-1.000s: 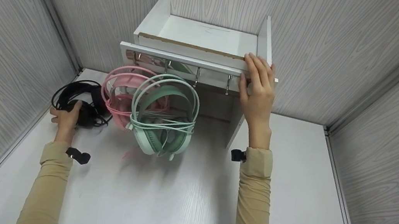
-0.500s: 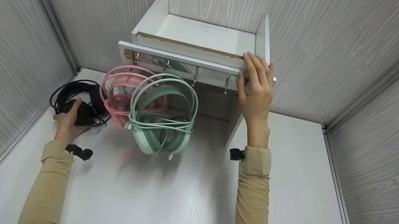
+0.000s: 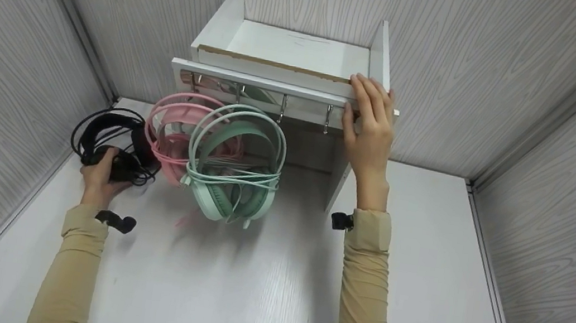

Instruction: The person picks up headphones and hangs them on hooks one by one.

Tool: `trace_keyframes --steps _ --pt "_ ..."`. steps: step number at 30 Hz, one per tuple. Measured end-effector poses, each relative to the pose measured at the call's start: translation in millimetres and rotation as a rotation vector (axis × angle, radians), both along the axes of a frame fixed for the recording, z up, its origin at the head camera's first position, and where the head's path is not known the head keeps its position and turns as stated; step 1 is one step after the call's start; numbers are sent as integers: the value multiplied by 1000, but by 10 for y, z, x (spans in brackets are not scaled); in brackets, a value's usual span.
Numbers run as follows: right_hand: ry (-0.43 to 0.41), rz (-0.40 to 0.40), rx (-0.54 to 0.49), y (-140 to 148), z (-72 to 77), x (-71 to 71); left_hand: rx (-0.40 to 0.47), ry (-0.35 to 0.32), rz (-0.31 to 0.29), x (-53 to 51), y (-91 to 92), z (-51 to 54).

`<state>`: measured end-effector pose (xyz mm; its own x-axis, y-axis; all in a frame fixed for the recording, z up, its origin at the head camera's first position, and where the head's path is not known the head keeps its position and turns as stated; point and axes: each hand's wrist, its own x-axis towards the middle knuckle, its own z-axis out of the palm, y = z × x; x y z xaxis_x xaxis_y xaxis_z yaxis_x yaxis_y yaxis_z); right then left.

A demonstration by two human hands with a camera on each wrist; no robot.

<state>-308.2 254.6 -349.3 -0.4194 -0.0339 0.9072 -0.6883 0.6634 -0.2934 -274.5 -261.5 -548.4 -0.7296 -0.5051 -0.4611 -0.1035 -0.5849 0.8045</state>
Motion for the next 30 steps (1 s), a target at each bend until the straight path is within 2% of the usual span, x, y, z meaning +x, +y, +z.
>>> trace_keyframes --steps 4,9,16,20,26,30 --pt "-1 7 -1 -12 -3 -13 -24 41 20 81 3 19" --pt "0 16 -6 -18 -12 -24 -90 79 26 234 -4 82" --pt "8 14 -24 3 -1 -22 -38 99 -32 359 -12 145" --pt "6 11 -18 9 4 -21 -40 173 -17 421 3 172" --pt "-2 10 -17 9 7 -6 28 300 45 522 82 233" --pt "-9 -2 -6 16 -7 -14 -17 353 77 601 130 272"
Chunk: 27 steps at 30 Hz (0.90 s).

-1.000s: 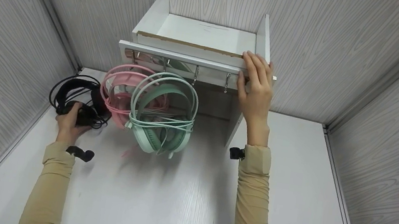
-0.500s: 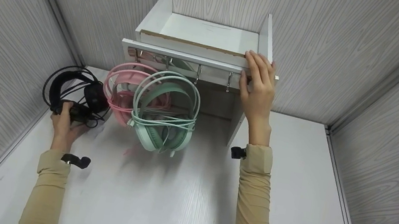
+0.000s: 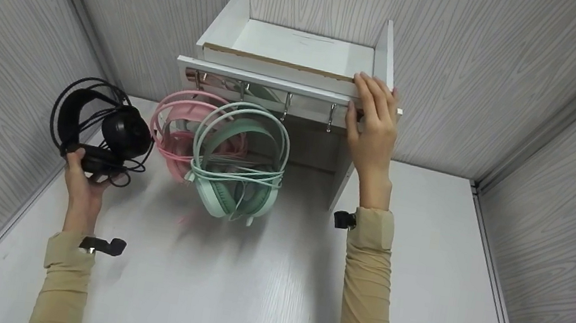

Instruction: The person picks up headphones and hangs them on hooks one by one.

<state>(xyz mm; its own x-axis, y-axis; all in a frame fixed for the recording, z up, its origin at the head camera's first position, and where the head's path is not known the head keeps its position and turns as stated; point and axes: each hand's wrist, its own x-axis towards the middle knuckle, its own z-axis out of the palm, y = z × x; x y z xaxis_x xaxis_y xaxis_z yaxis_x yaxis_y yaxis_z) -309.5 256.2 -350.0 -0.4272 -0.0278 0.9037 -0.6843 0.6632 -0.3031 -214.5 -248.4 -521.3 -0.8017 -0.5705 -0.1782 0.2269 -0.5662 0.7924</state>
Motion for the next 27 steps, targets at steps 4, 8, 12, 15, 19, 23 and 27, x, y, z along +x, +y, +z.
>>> trace_keyframes --steps 4,8,12,15,19,23,27 --pt "4 -18 4 13 -1 -8 -56 55 17 123 63 21" --pt "7 -23 2 12 -2 -17 -75 139 36 244 121 35" --pt "1 -20 0 10 -1 -20 -89 202 62 366 171 97" --pt "-3 -16 -6 6 -1 -13 -109 236 78 462 211 168" --pt "-3 -13 -12 -5 5 -1 -125 304 87 572 263 268" --pt "-5 -13 -7 -13 11 7 -108 387 110 676 311 367" --pt "-5 -12 0 1 16 13 -94 452 132 765 379 479"
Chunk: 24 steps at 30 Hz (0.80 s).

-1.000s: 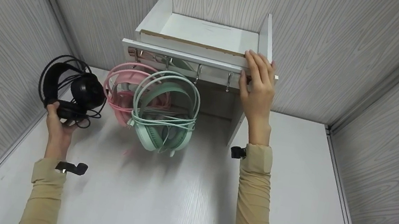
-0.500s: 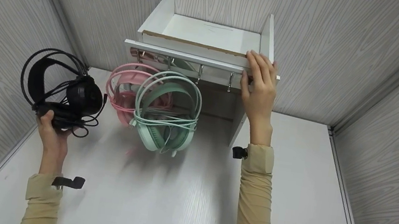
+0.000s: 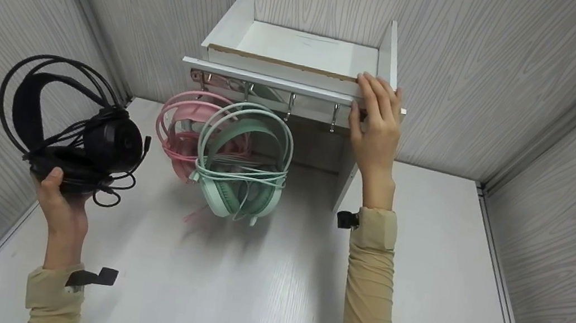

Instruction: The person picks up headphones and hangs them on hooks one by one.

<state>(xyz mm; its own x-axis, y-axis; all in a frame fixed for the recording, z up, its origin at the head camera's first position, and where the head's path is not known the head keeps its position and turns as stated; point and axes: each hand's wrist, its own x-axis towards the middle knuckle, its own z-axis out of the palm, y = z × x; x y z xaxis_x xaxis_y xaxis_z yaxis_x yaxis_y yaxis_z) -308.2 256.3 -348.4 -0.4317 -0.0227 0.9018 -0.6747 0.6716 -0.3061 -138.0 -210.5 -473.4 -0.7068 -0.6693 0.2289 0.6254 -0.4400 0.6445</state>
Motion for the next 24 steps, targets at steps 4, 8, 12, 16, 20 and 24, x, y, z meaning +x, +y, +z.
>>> trace_keyframes --steps 4,8,12,16,20,24 --pt "7 6 -2 2 -2 -6 -16 43 -9 93 78 92" --pt "13 11 -10 0 -10 -22 -42 79 -22 169 155 167" --pt "14 7 -14 -11 -16 -23 -79 112 -30 225 248 219" --pt "13 4 -22 -40 6 5 -101 146 -52 276 375 261" --pt "13 2 -22 -68 26 30 -109 185 -68 335 509 297" --pt "12 1 -19 -48 7 17 -139 213 -84 389 633 346"
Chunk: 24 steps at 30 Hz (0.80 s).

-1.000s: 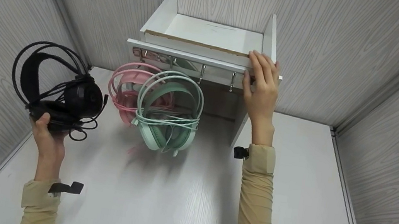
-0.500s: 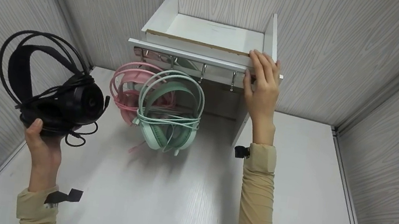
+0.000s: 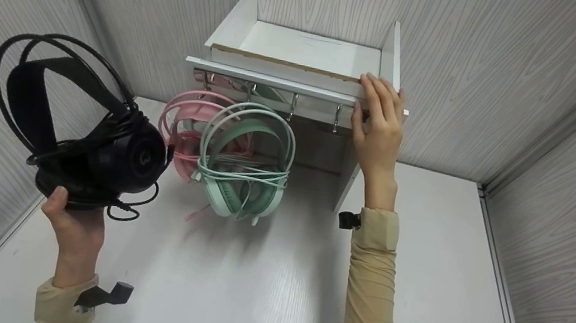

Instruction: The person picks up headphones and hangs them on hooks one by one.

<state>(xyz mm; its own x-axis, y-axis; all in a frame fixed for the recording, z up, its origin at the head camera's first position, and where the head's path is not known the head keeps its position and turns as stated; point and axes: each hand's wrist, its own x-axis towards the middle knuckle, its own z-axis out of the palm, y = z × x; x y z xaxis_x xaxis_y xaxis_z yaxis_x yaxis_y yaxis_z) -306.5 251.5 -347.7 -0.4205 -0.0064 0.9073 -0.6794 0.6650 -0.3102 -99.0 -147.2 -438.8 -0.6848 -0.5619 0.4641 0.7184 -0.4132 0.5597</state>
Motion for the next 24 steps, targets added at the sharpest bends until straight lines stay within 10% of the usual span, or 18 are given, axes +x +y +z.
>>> trace_keyframes --steps 24 --pt "8 0 -5 36 -21 -22 -473 26 -99 -41 529 96"
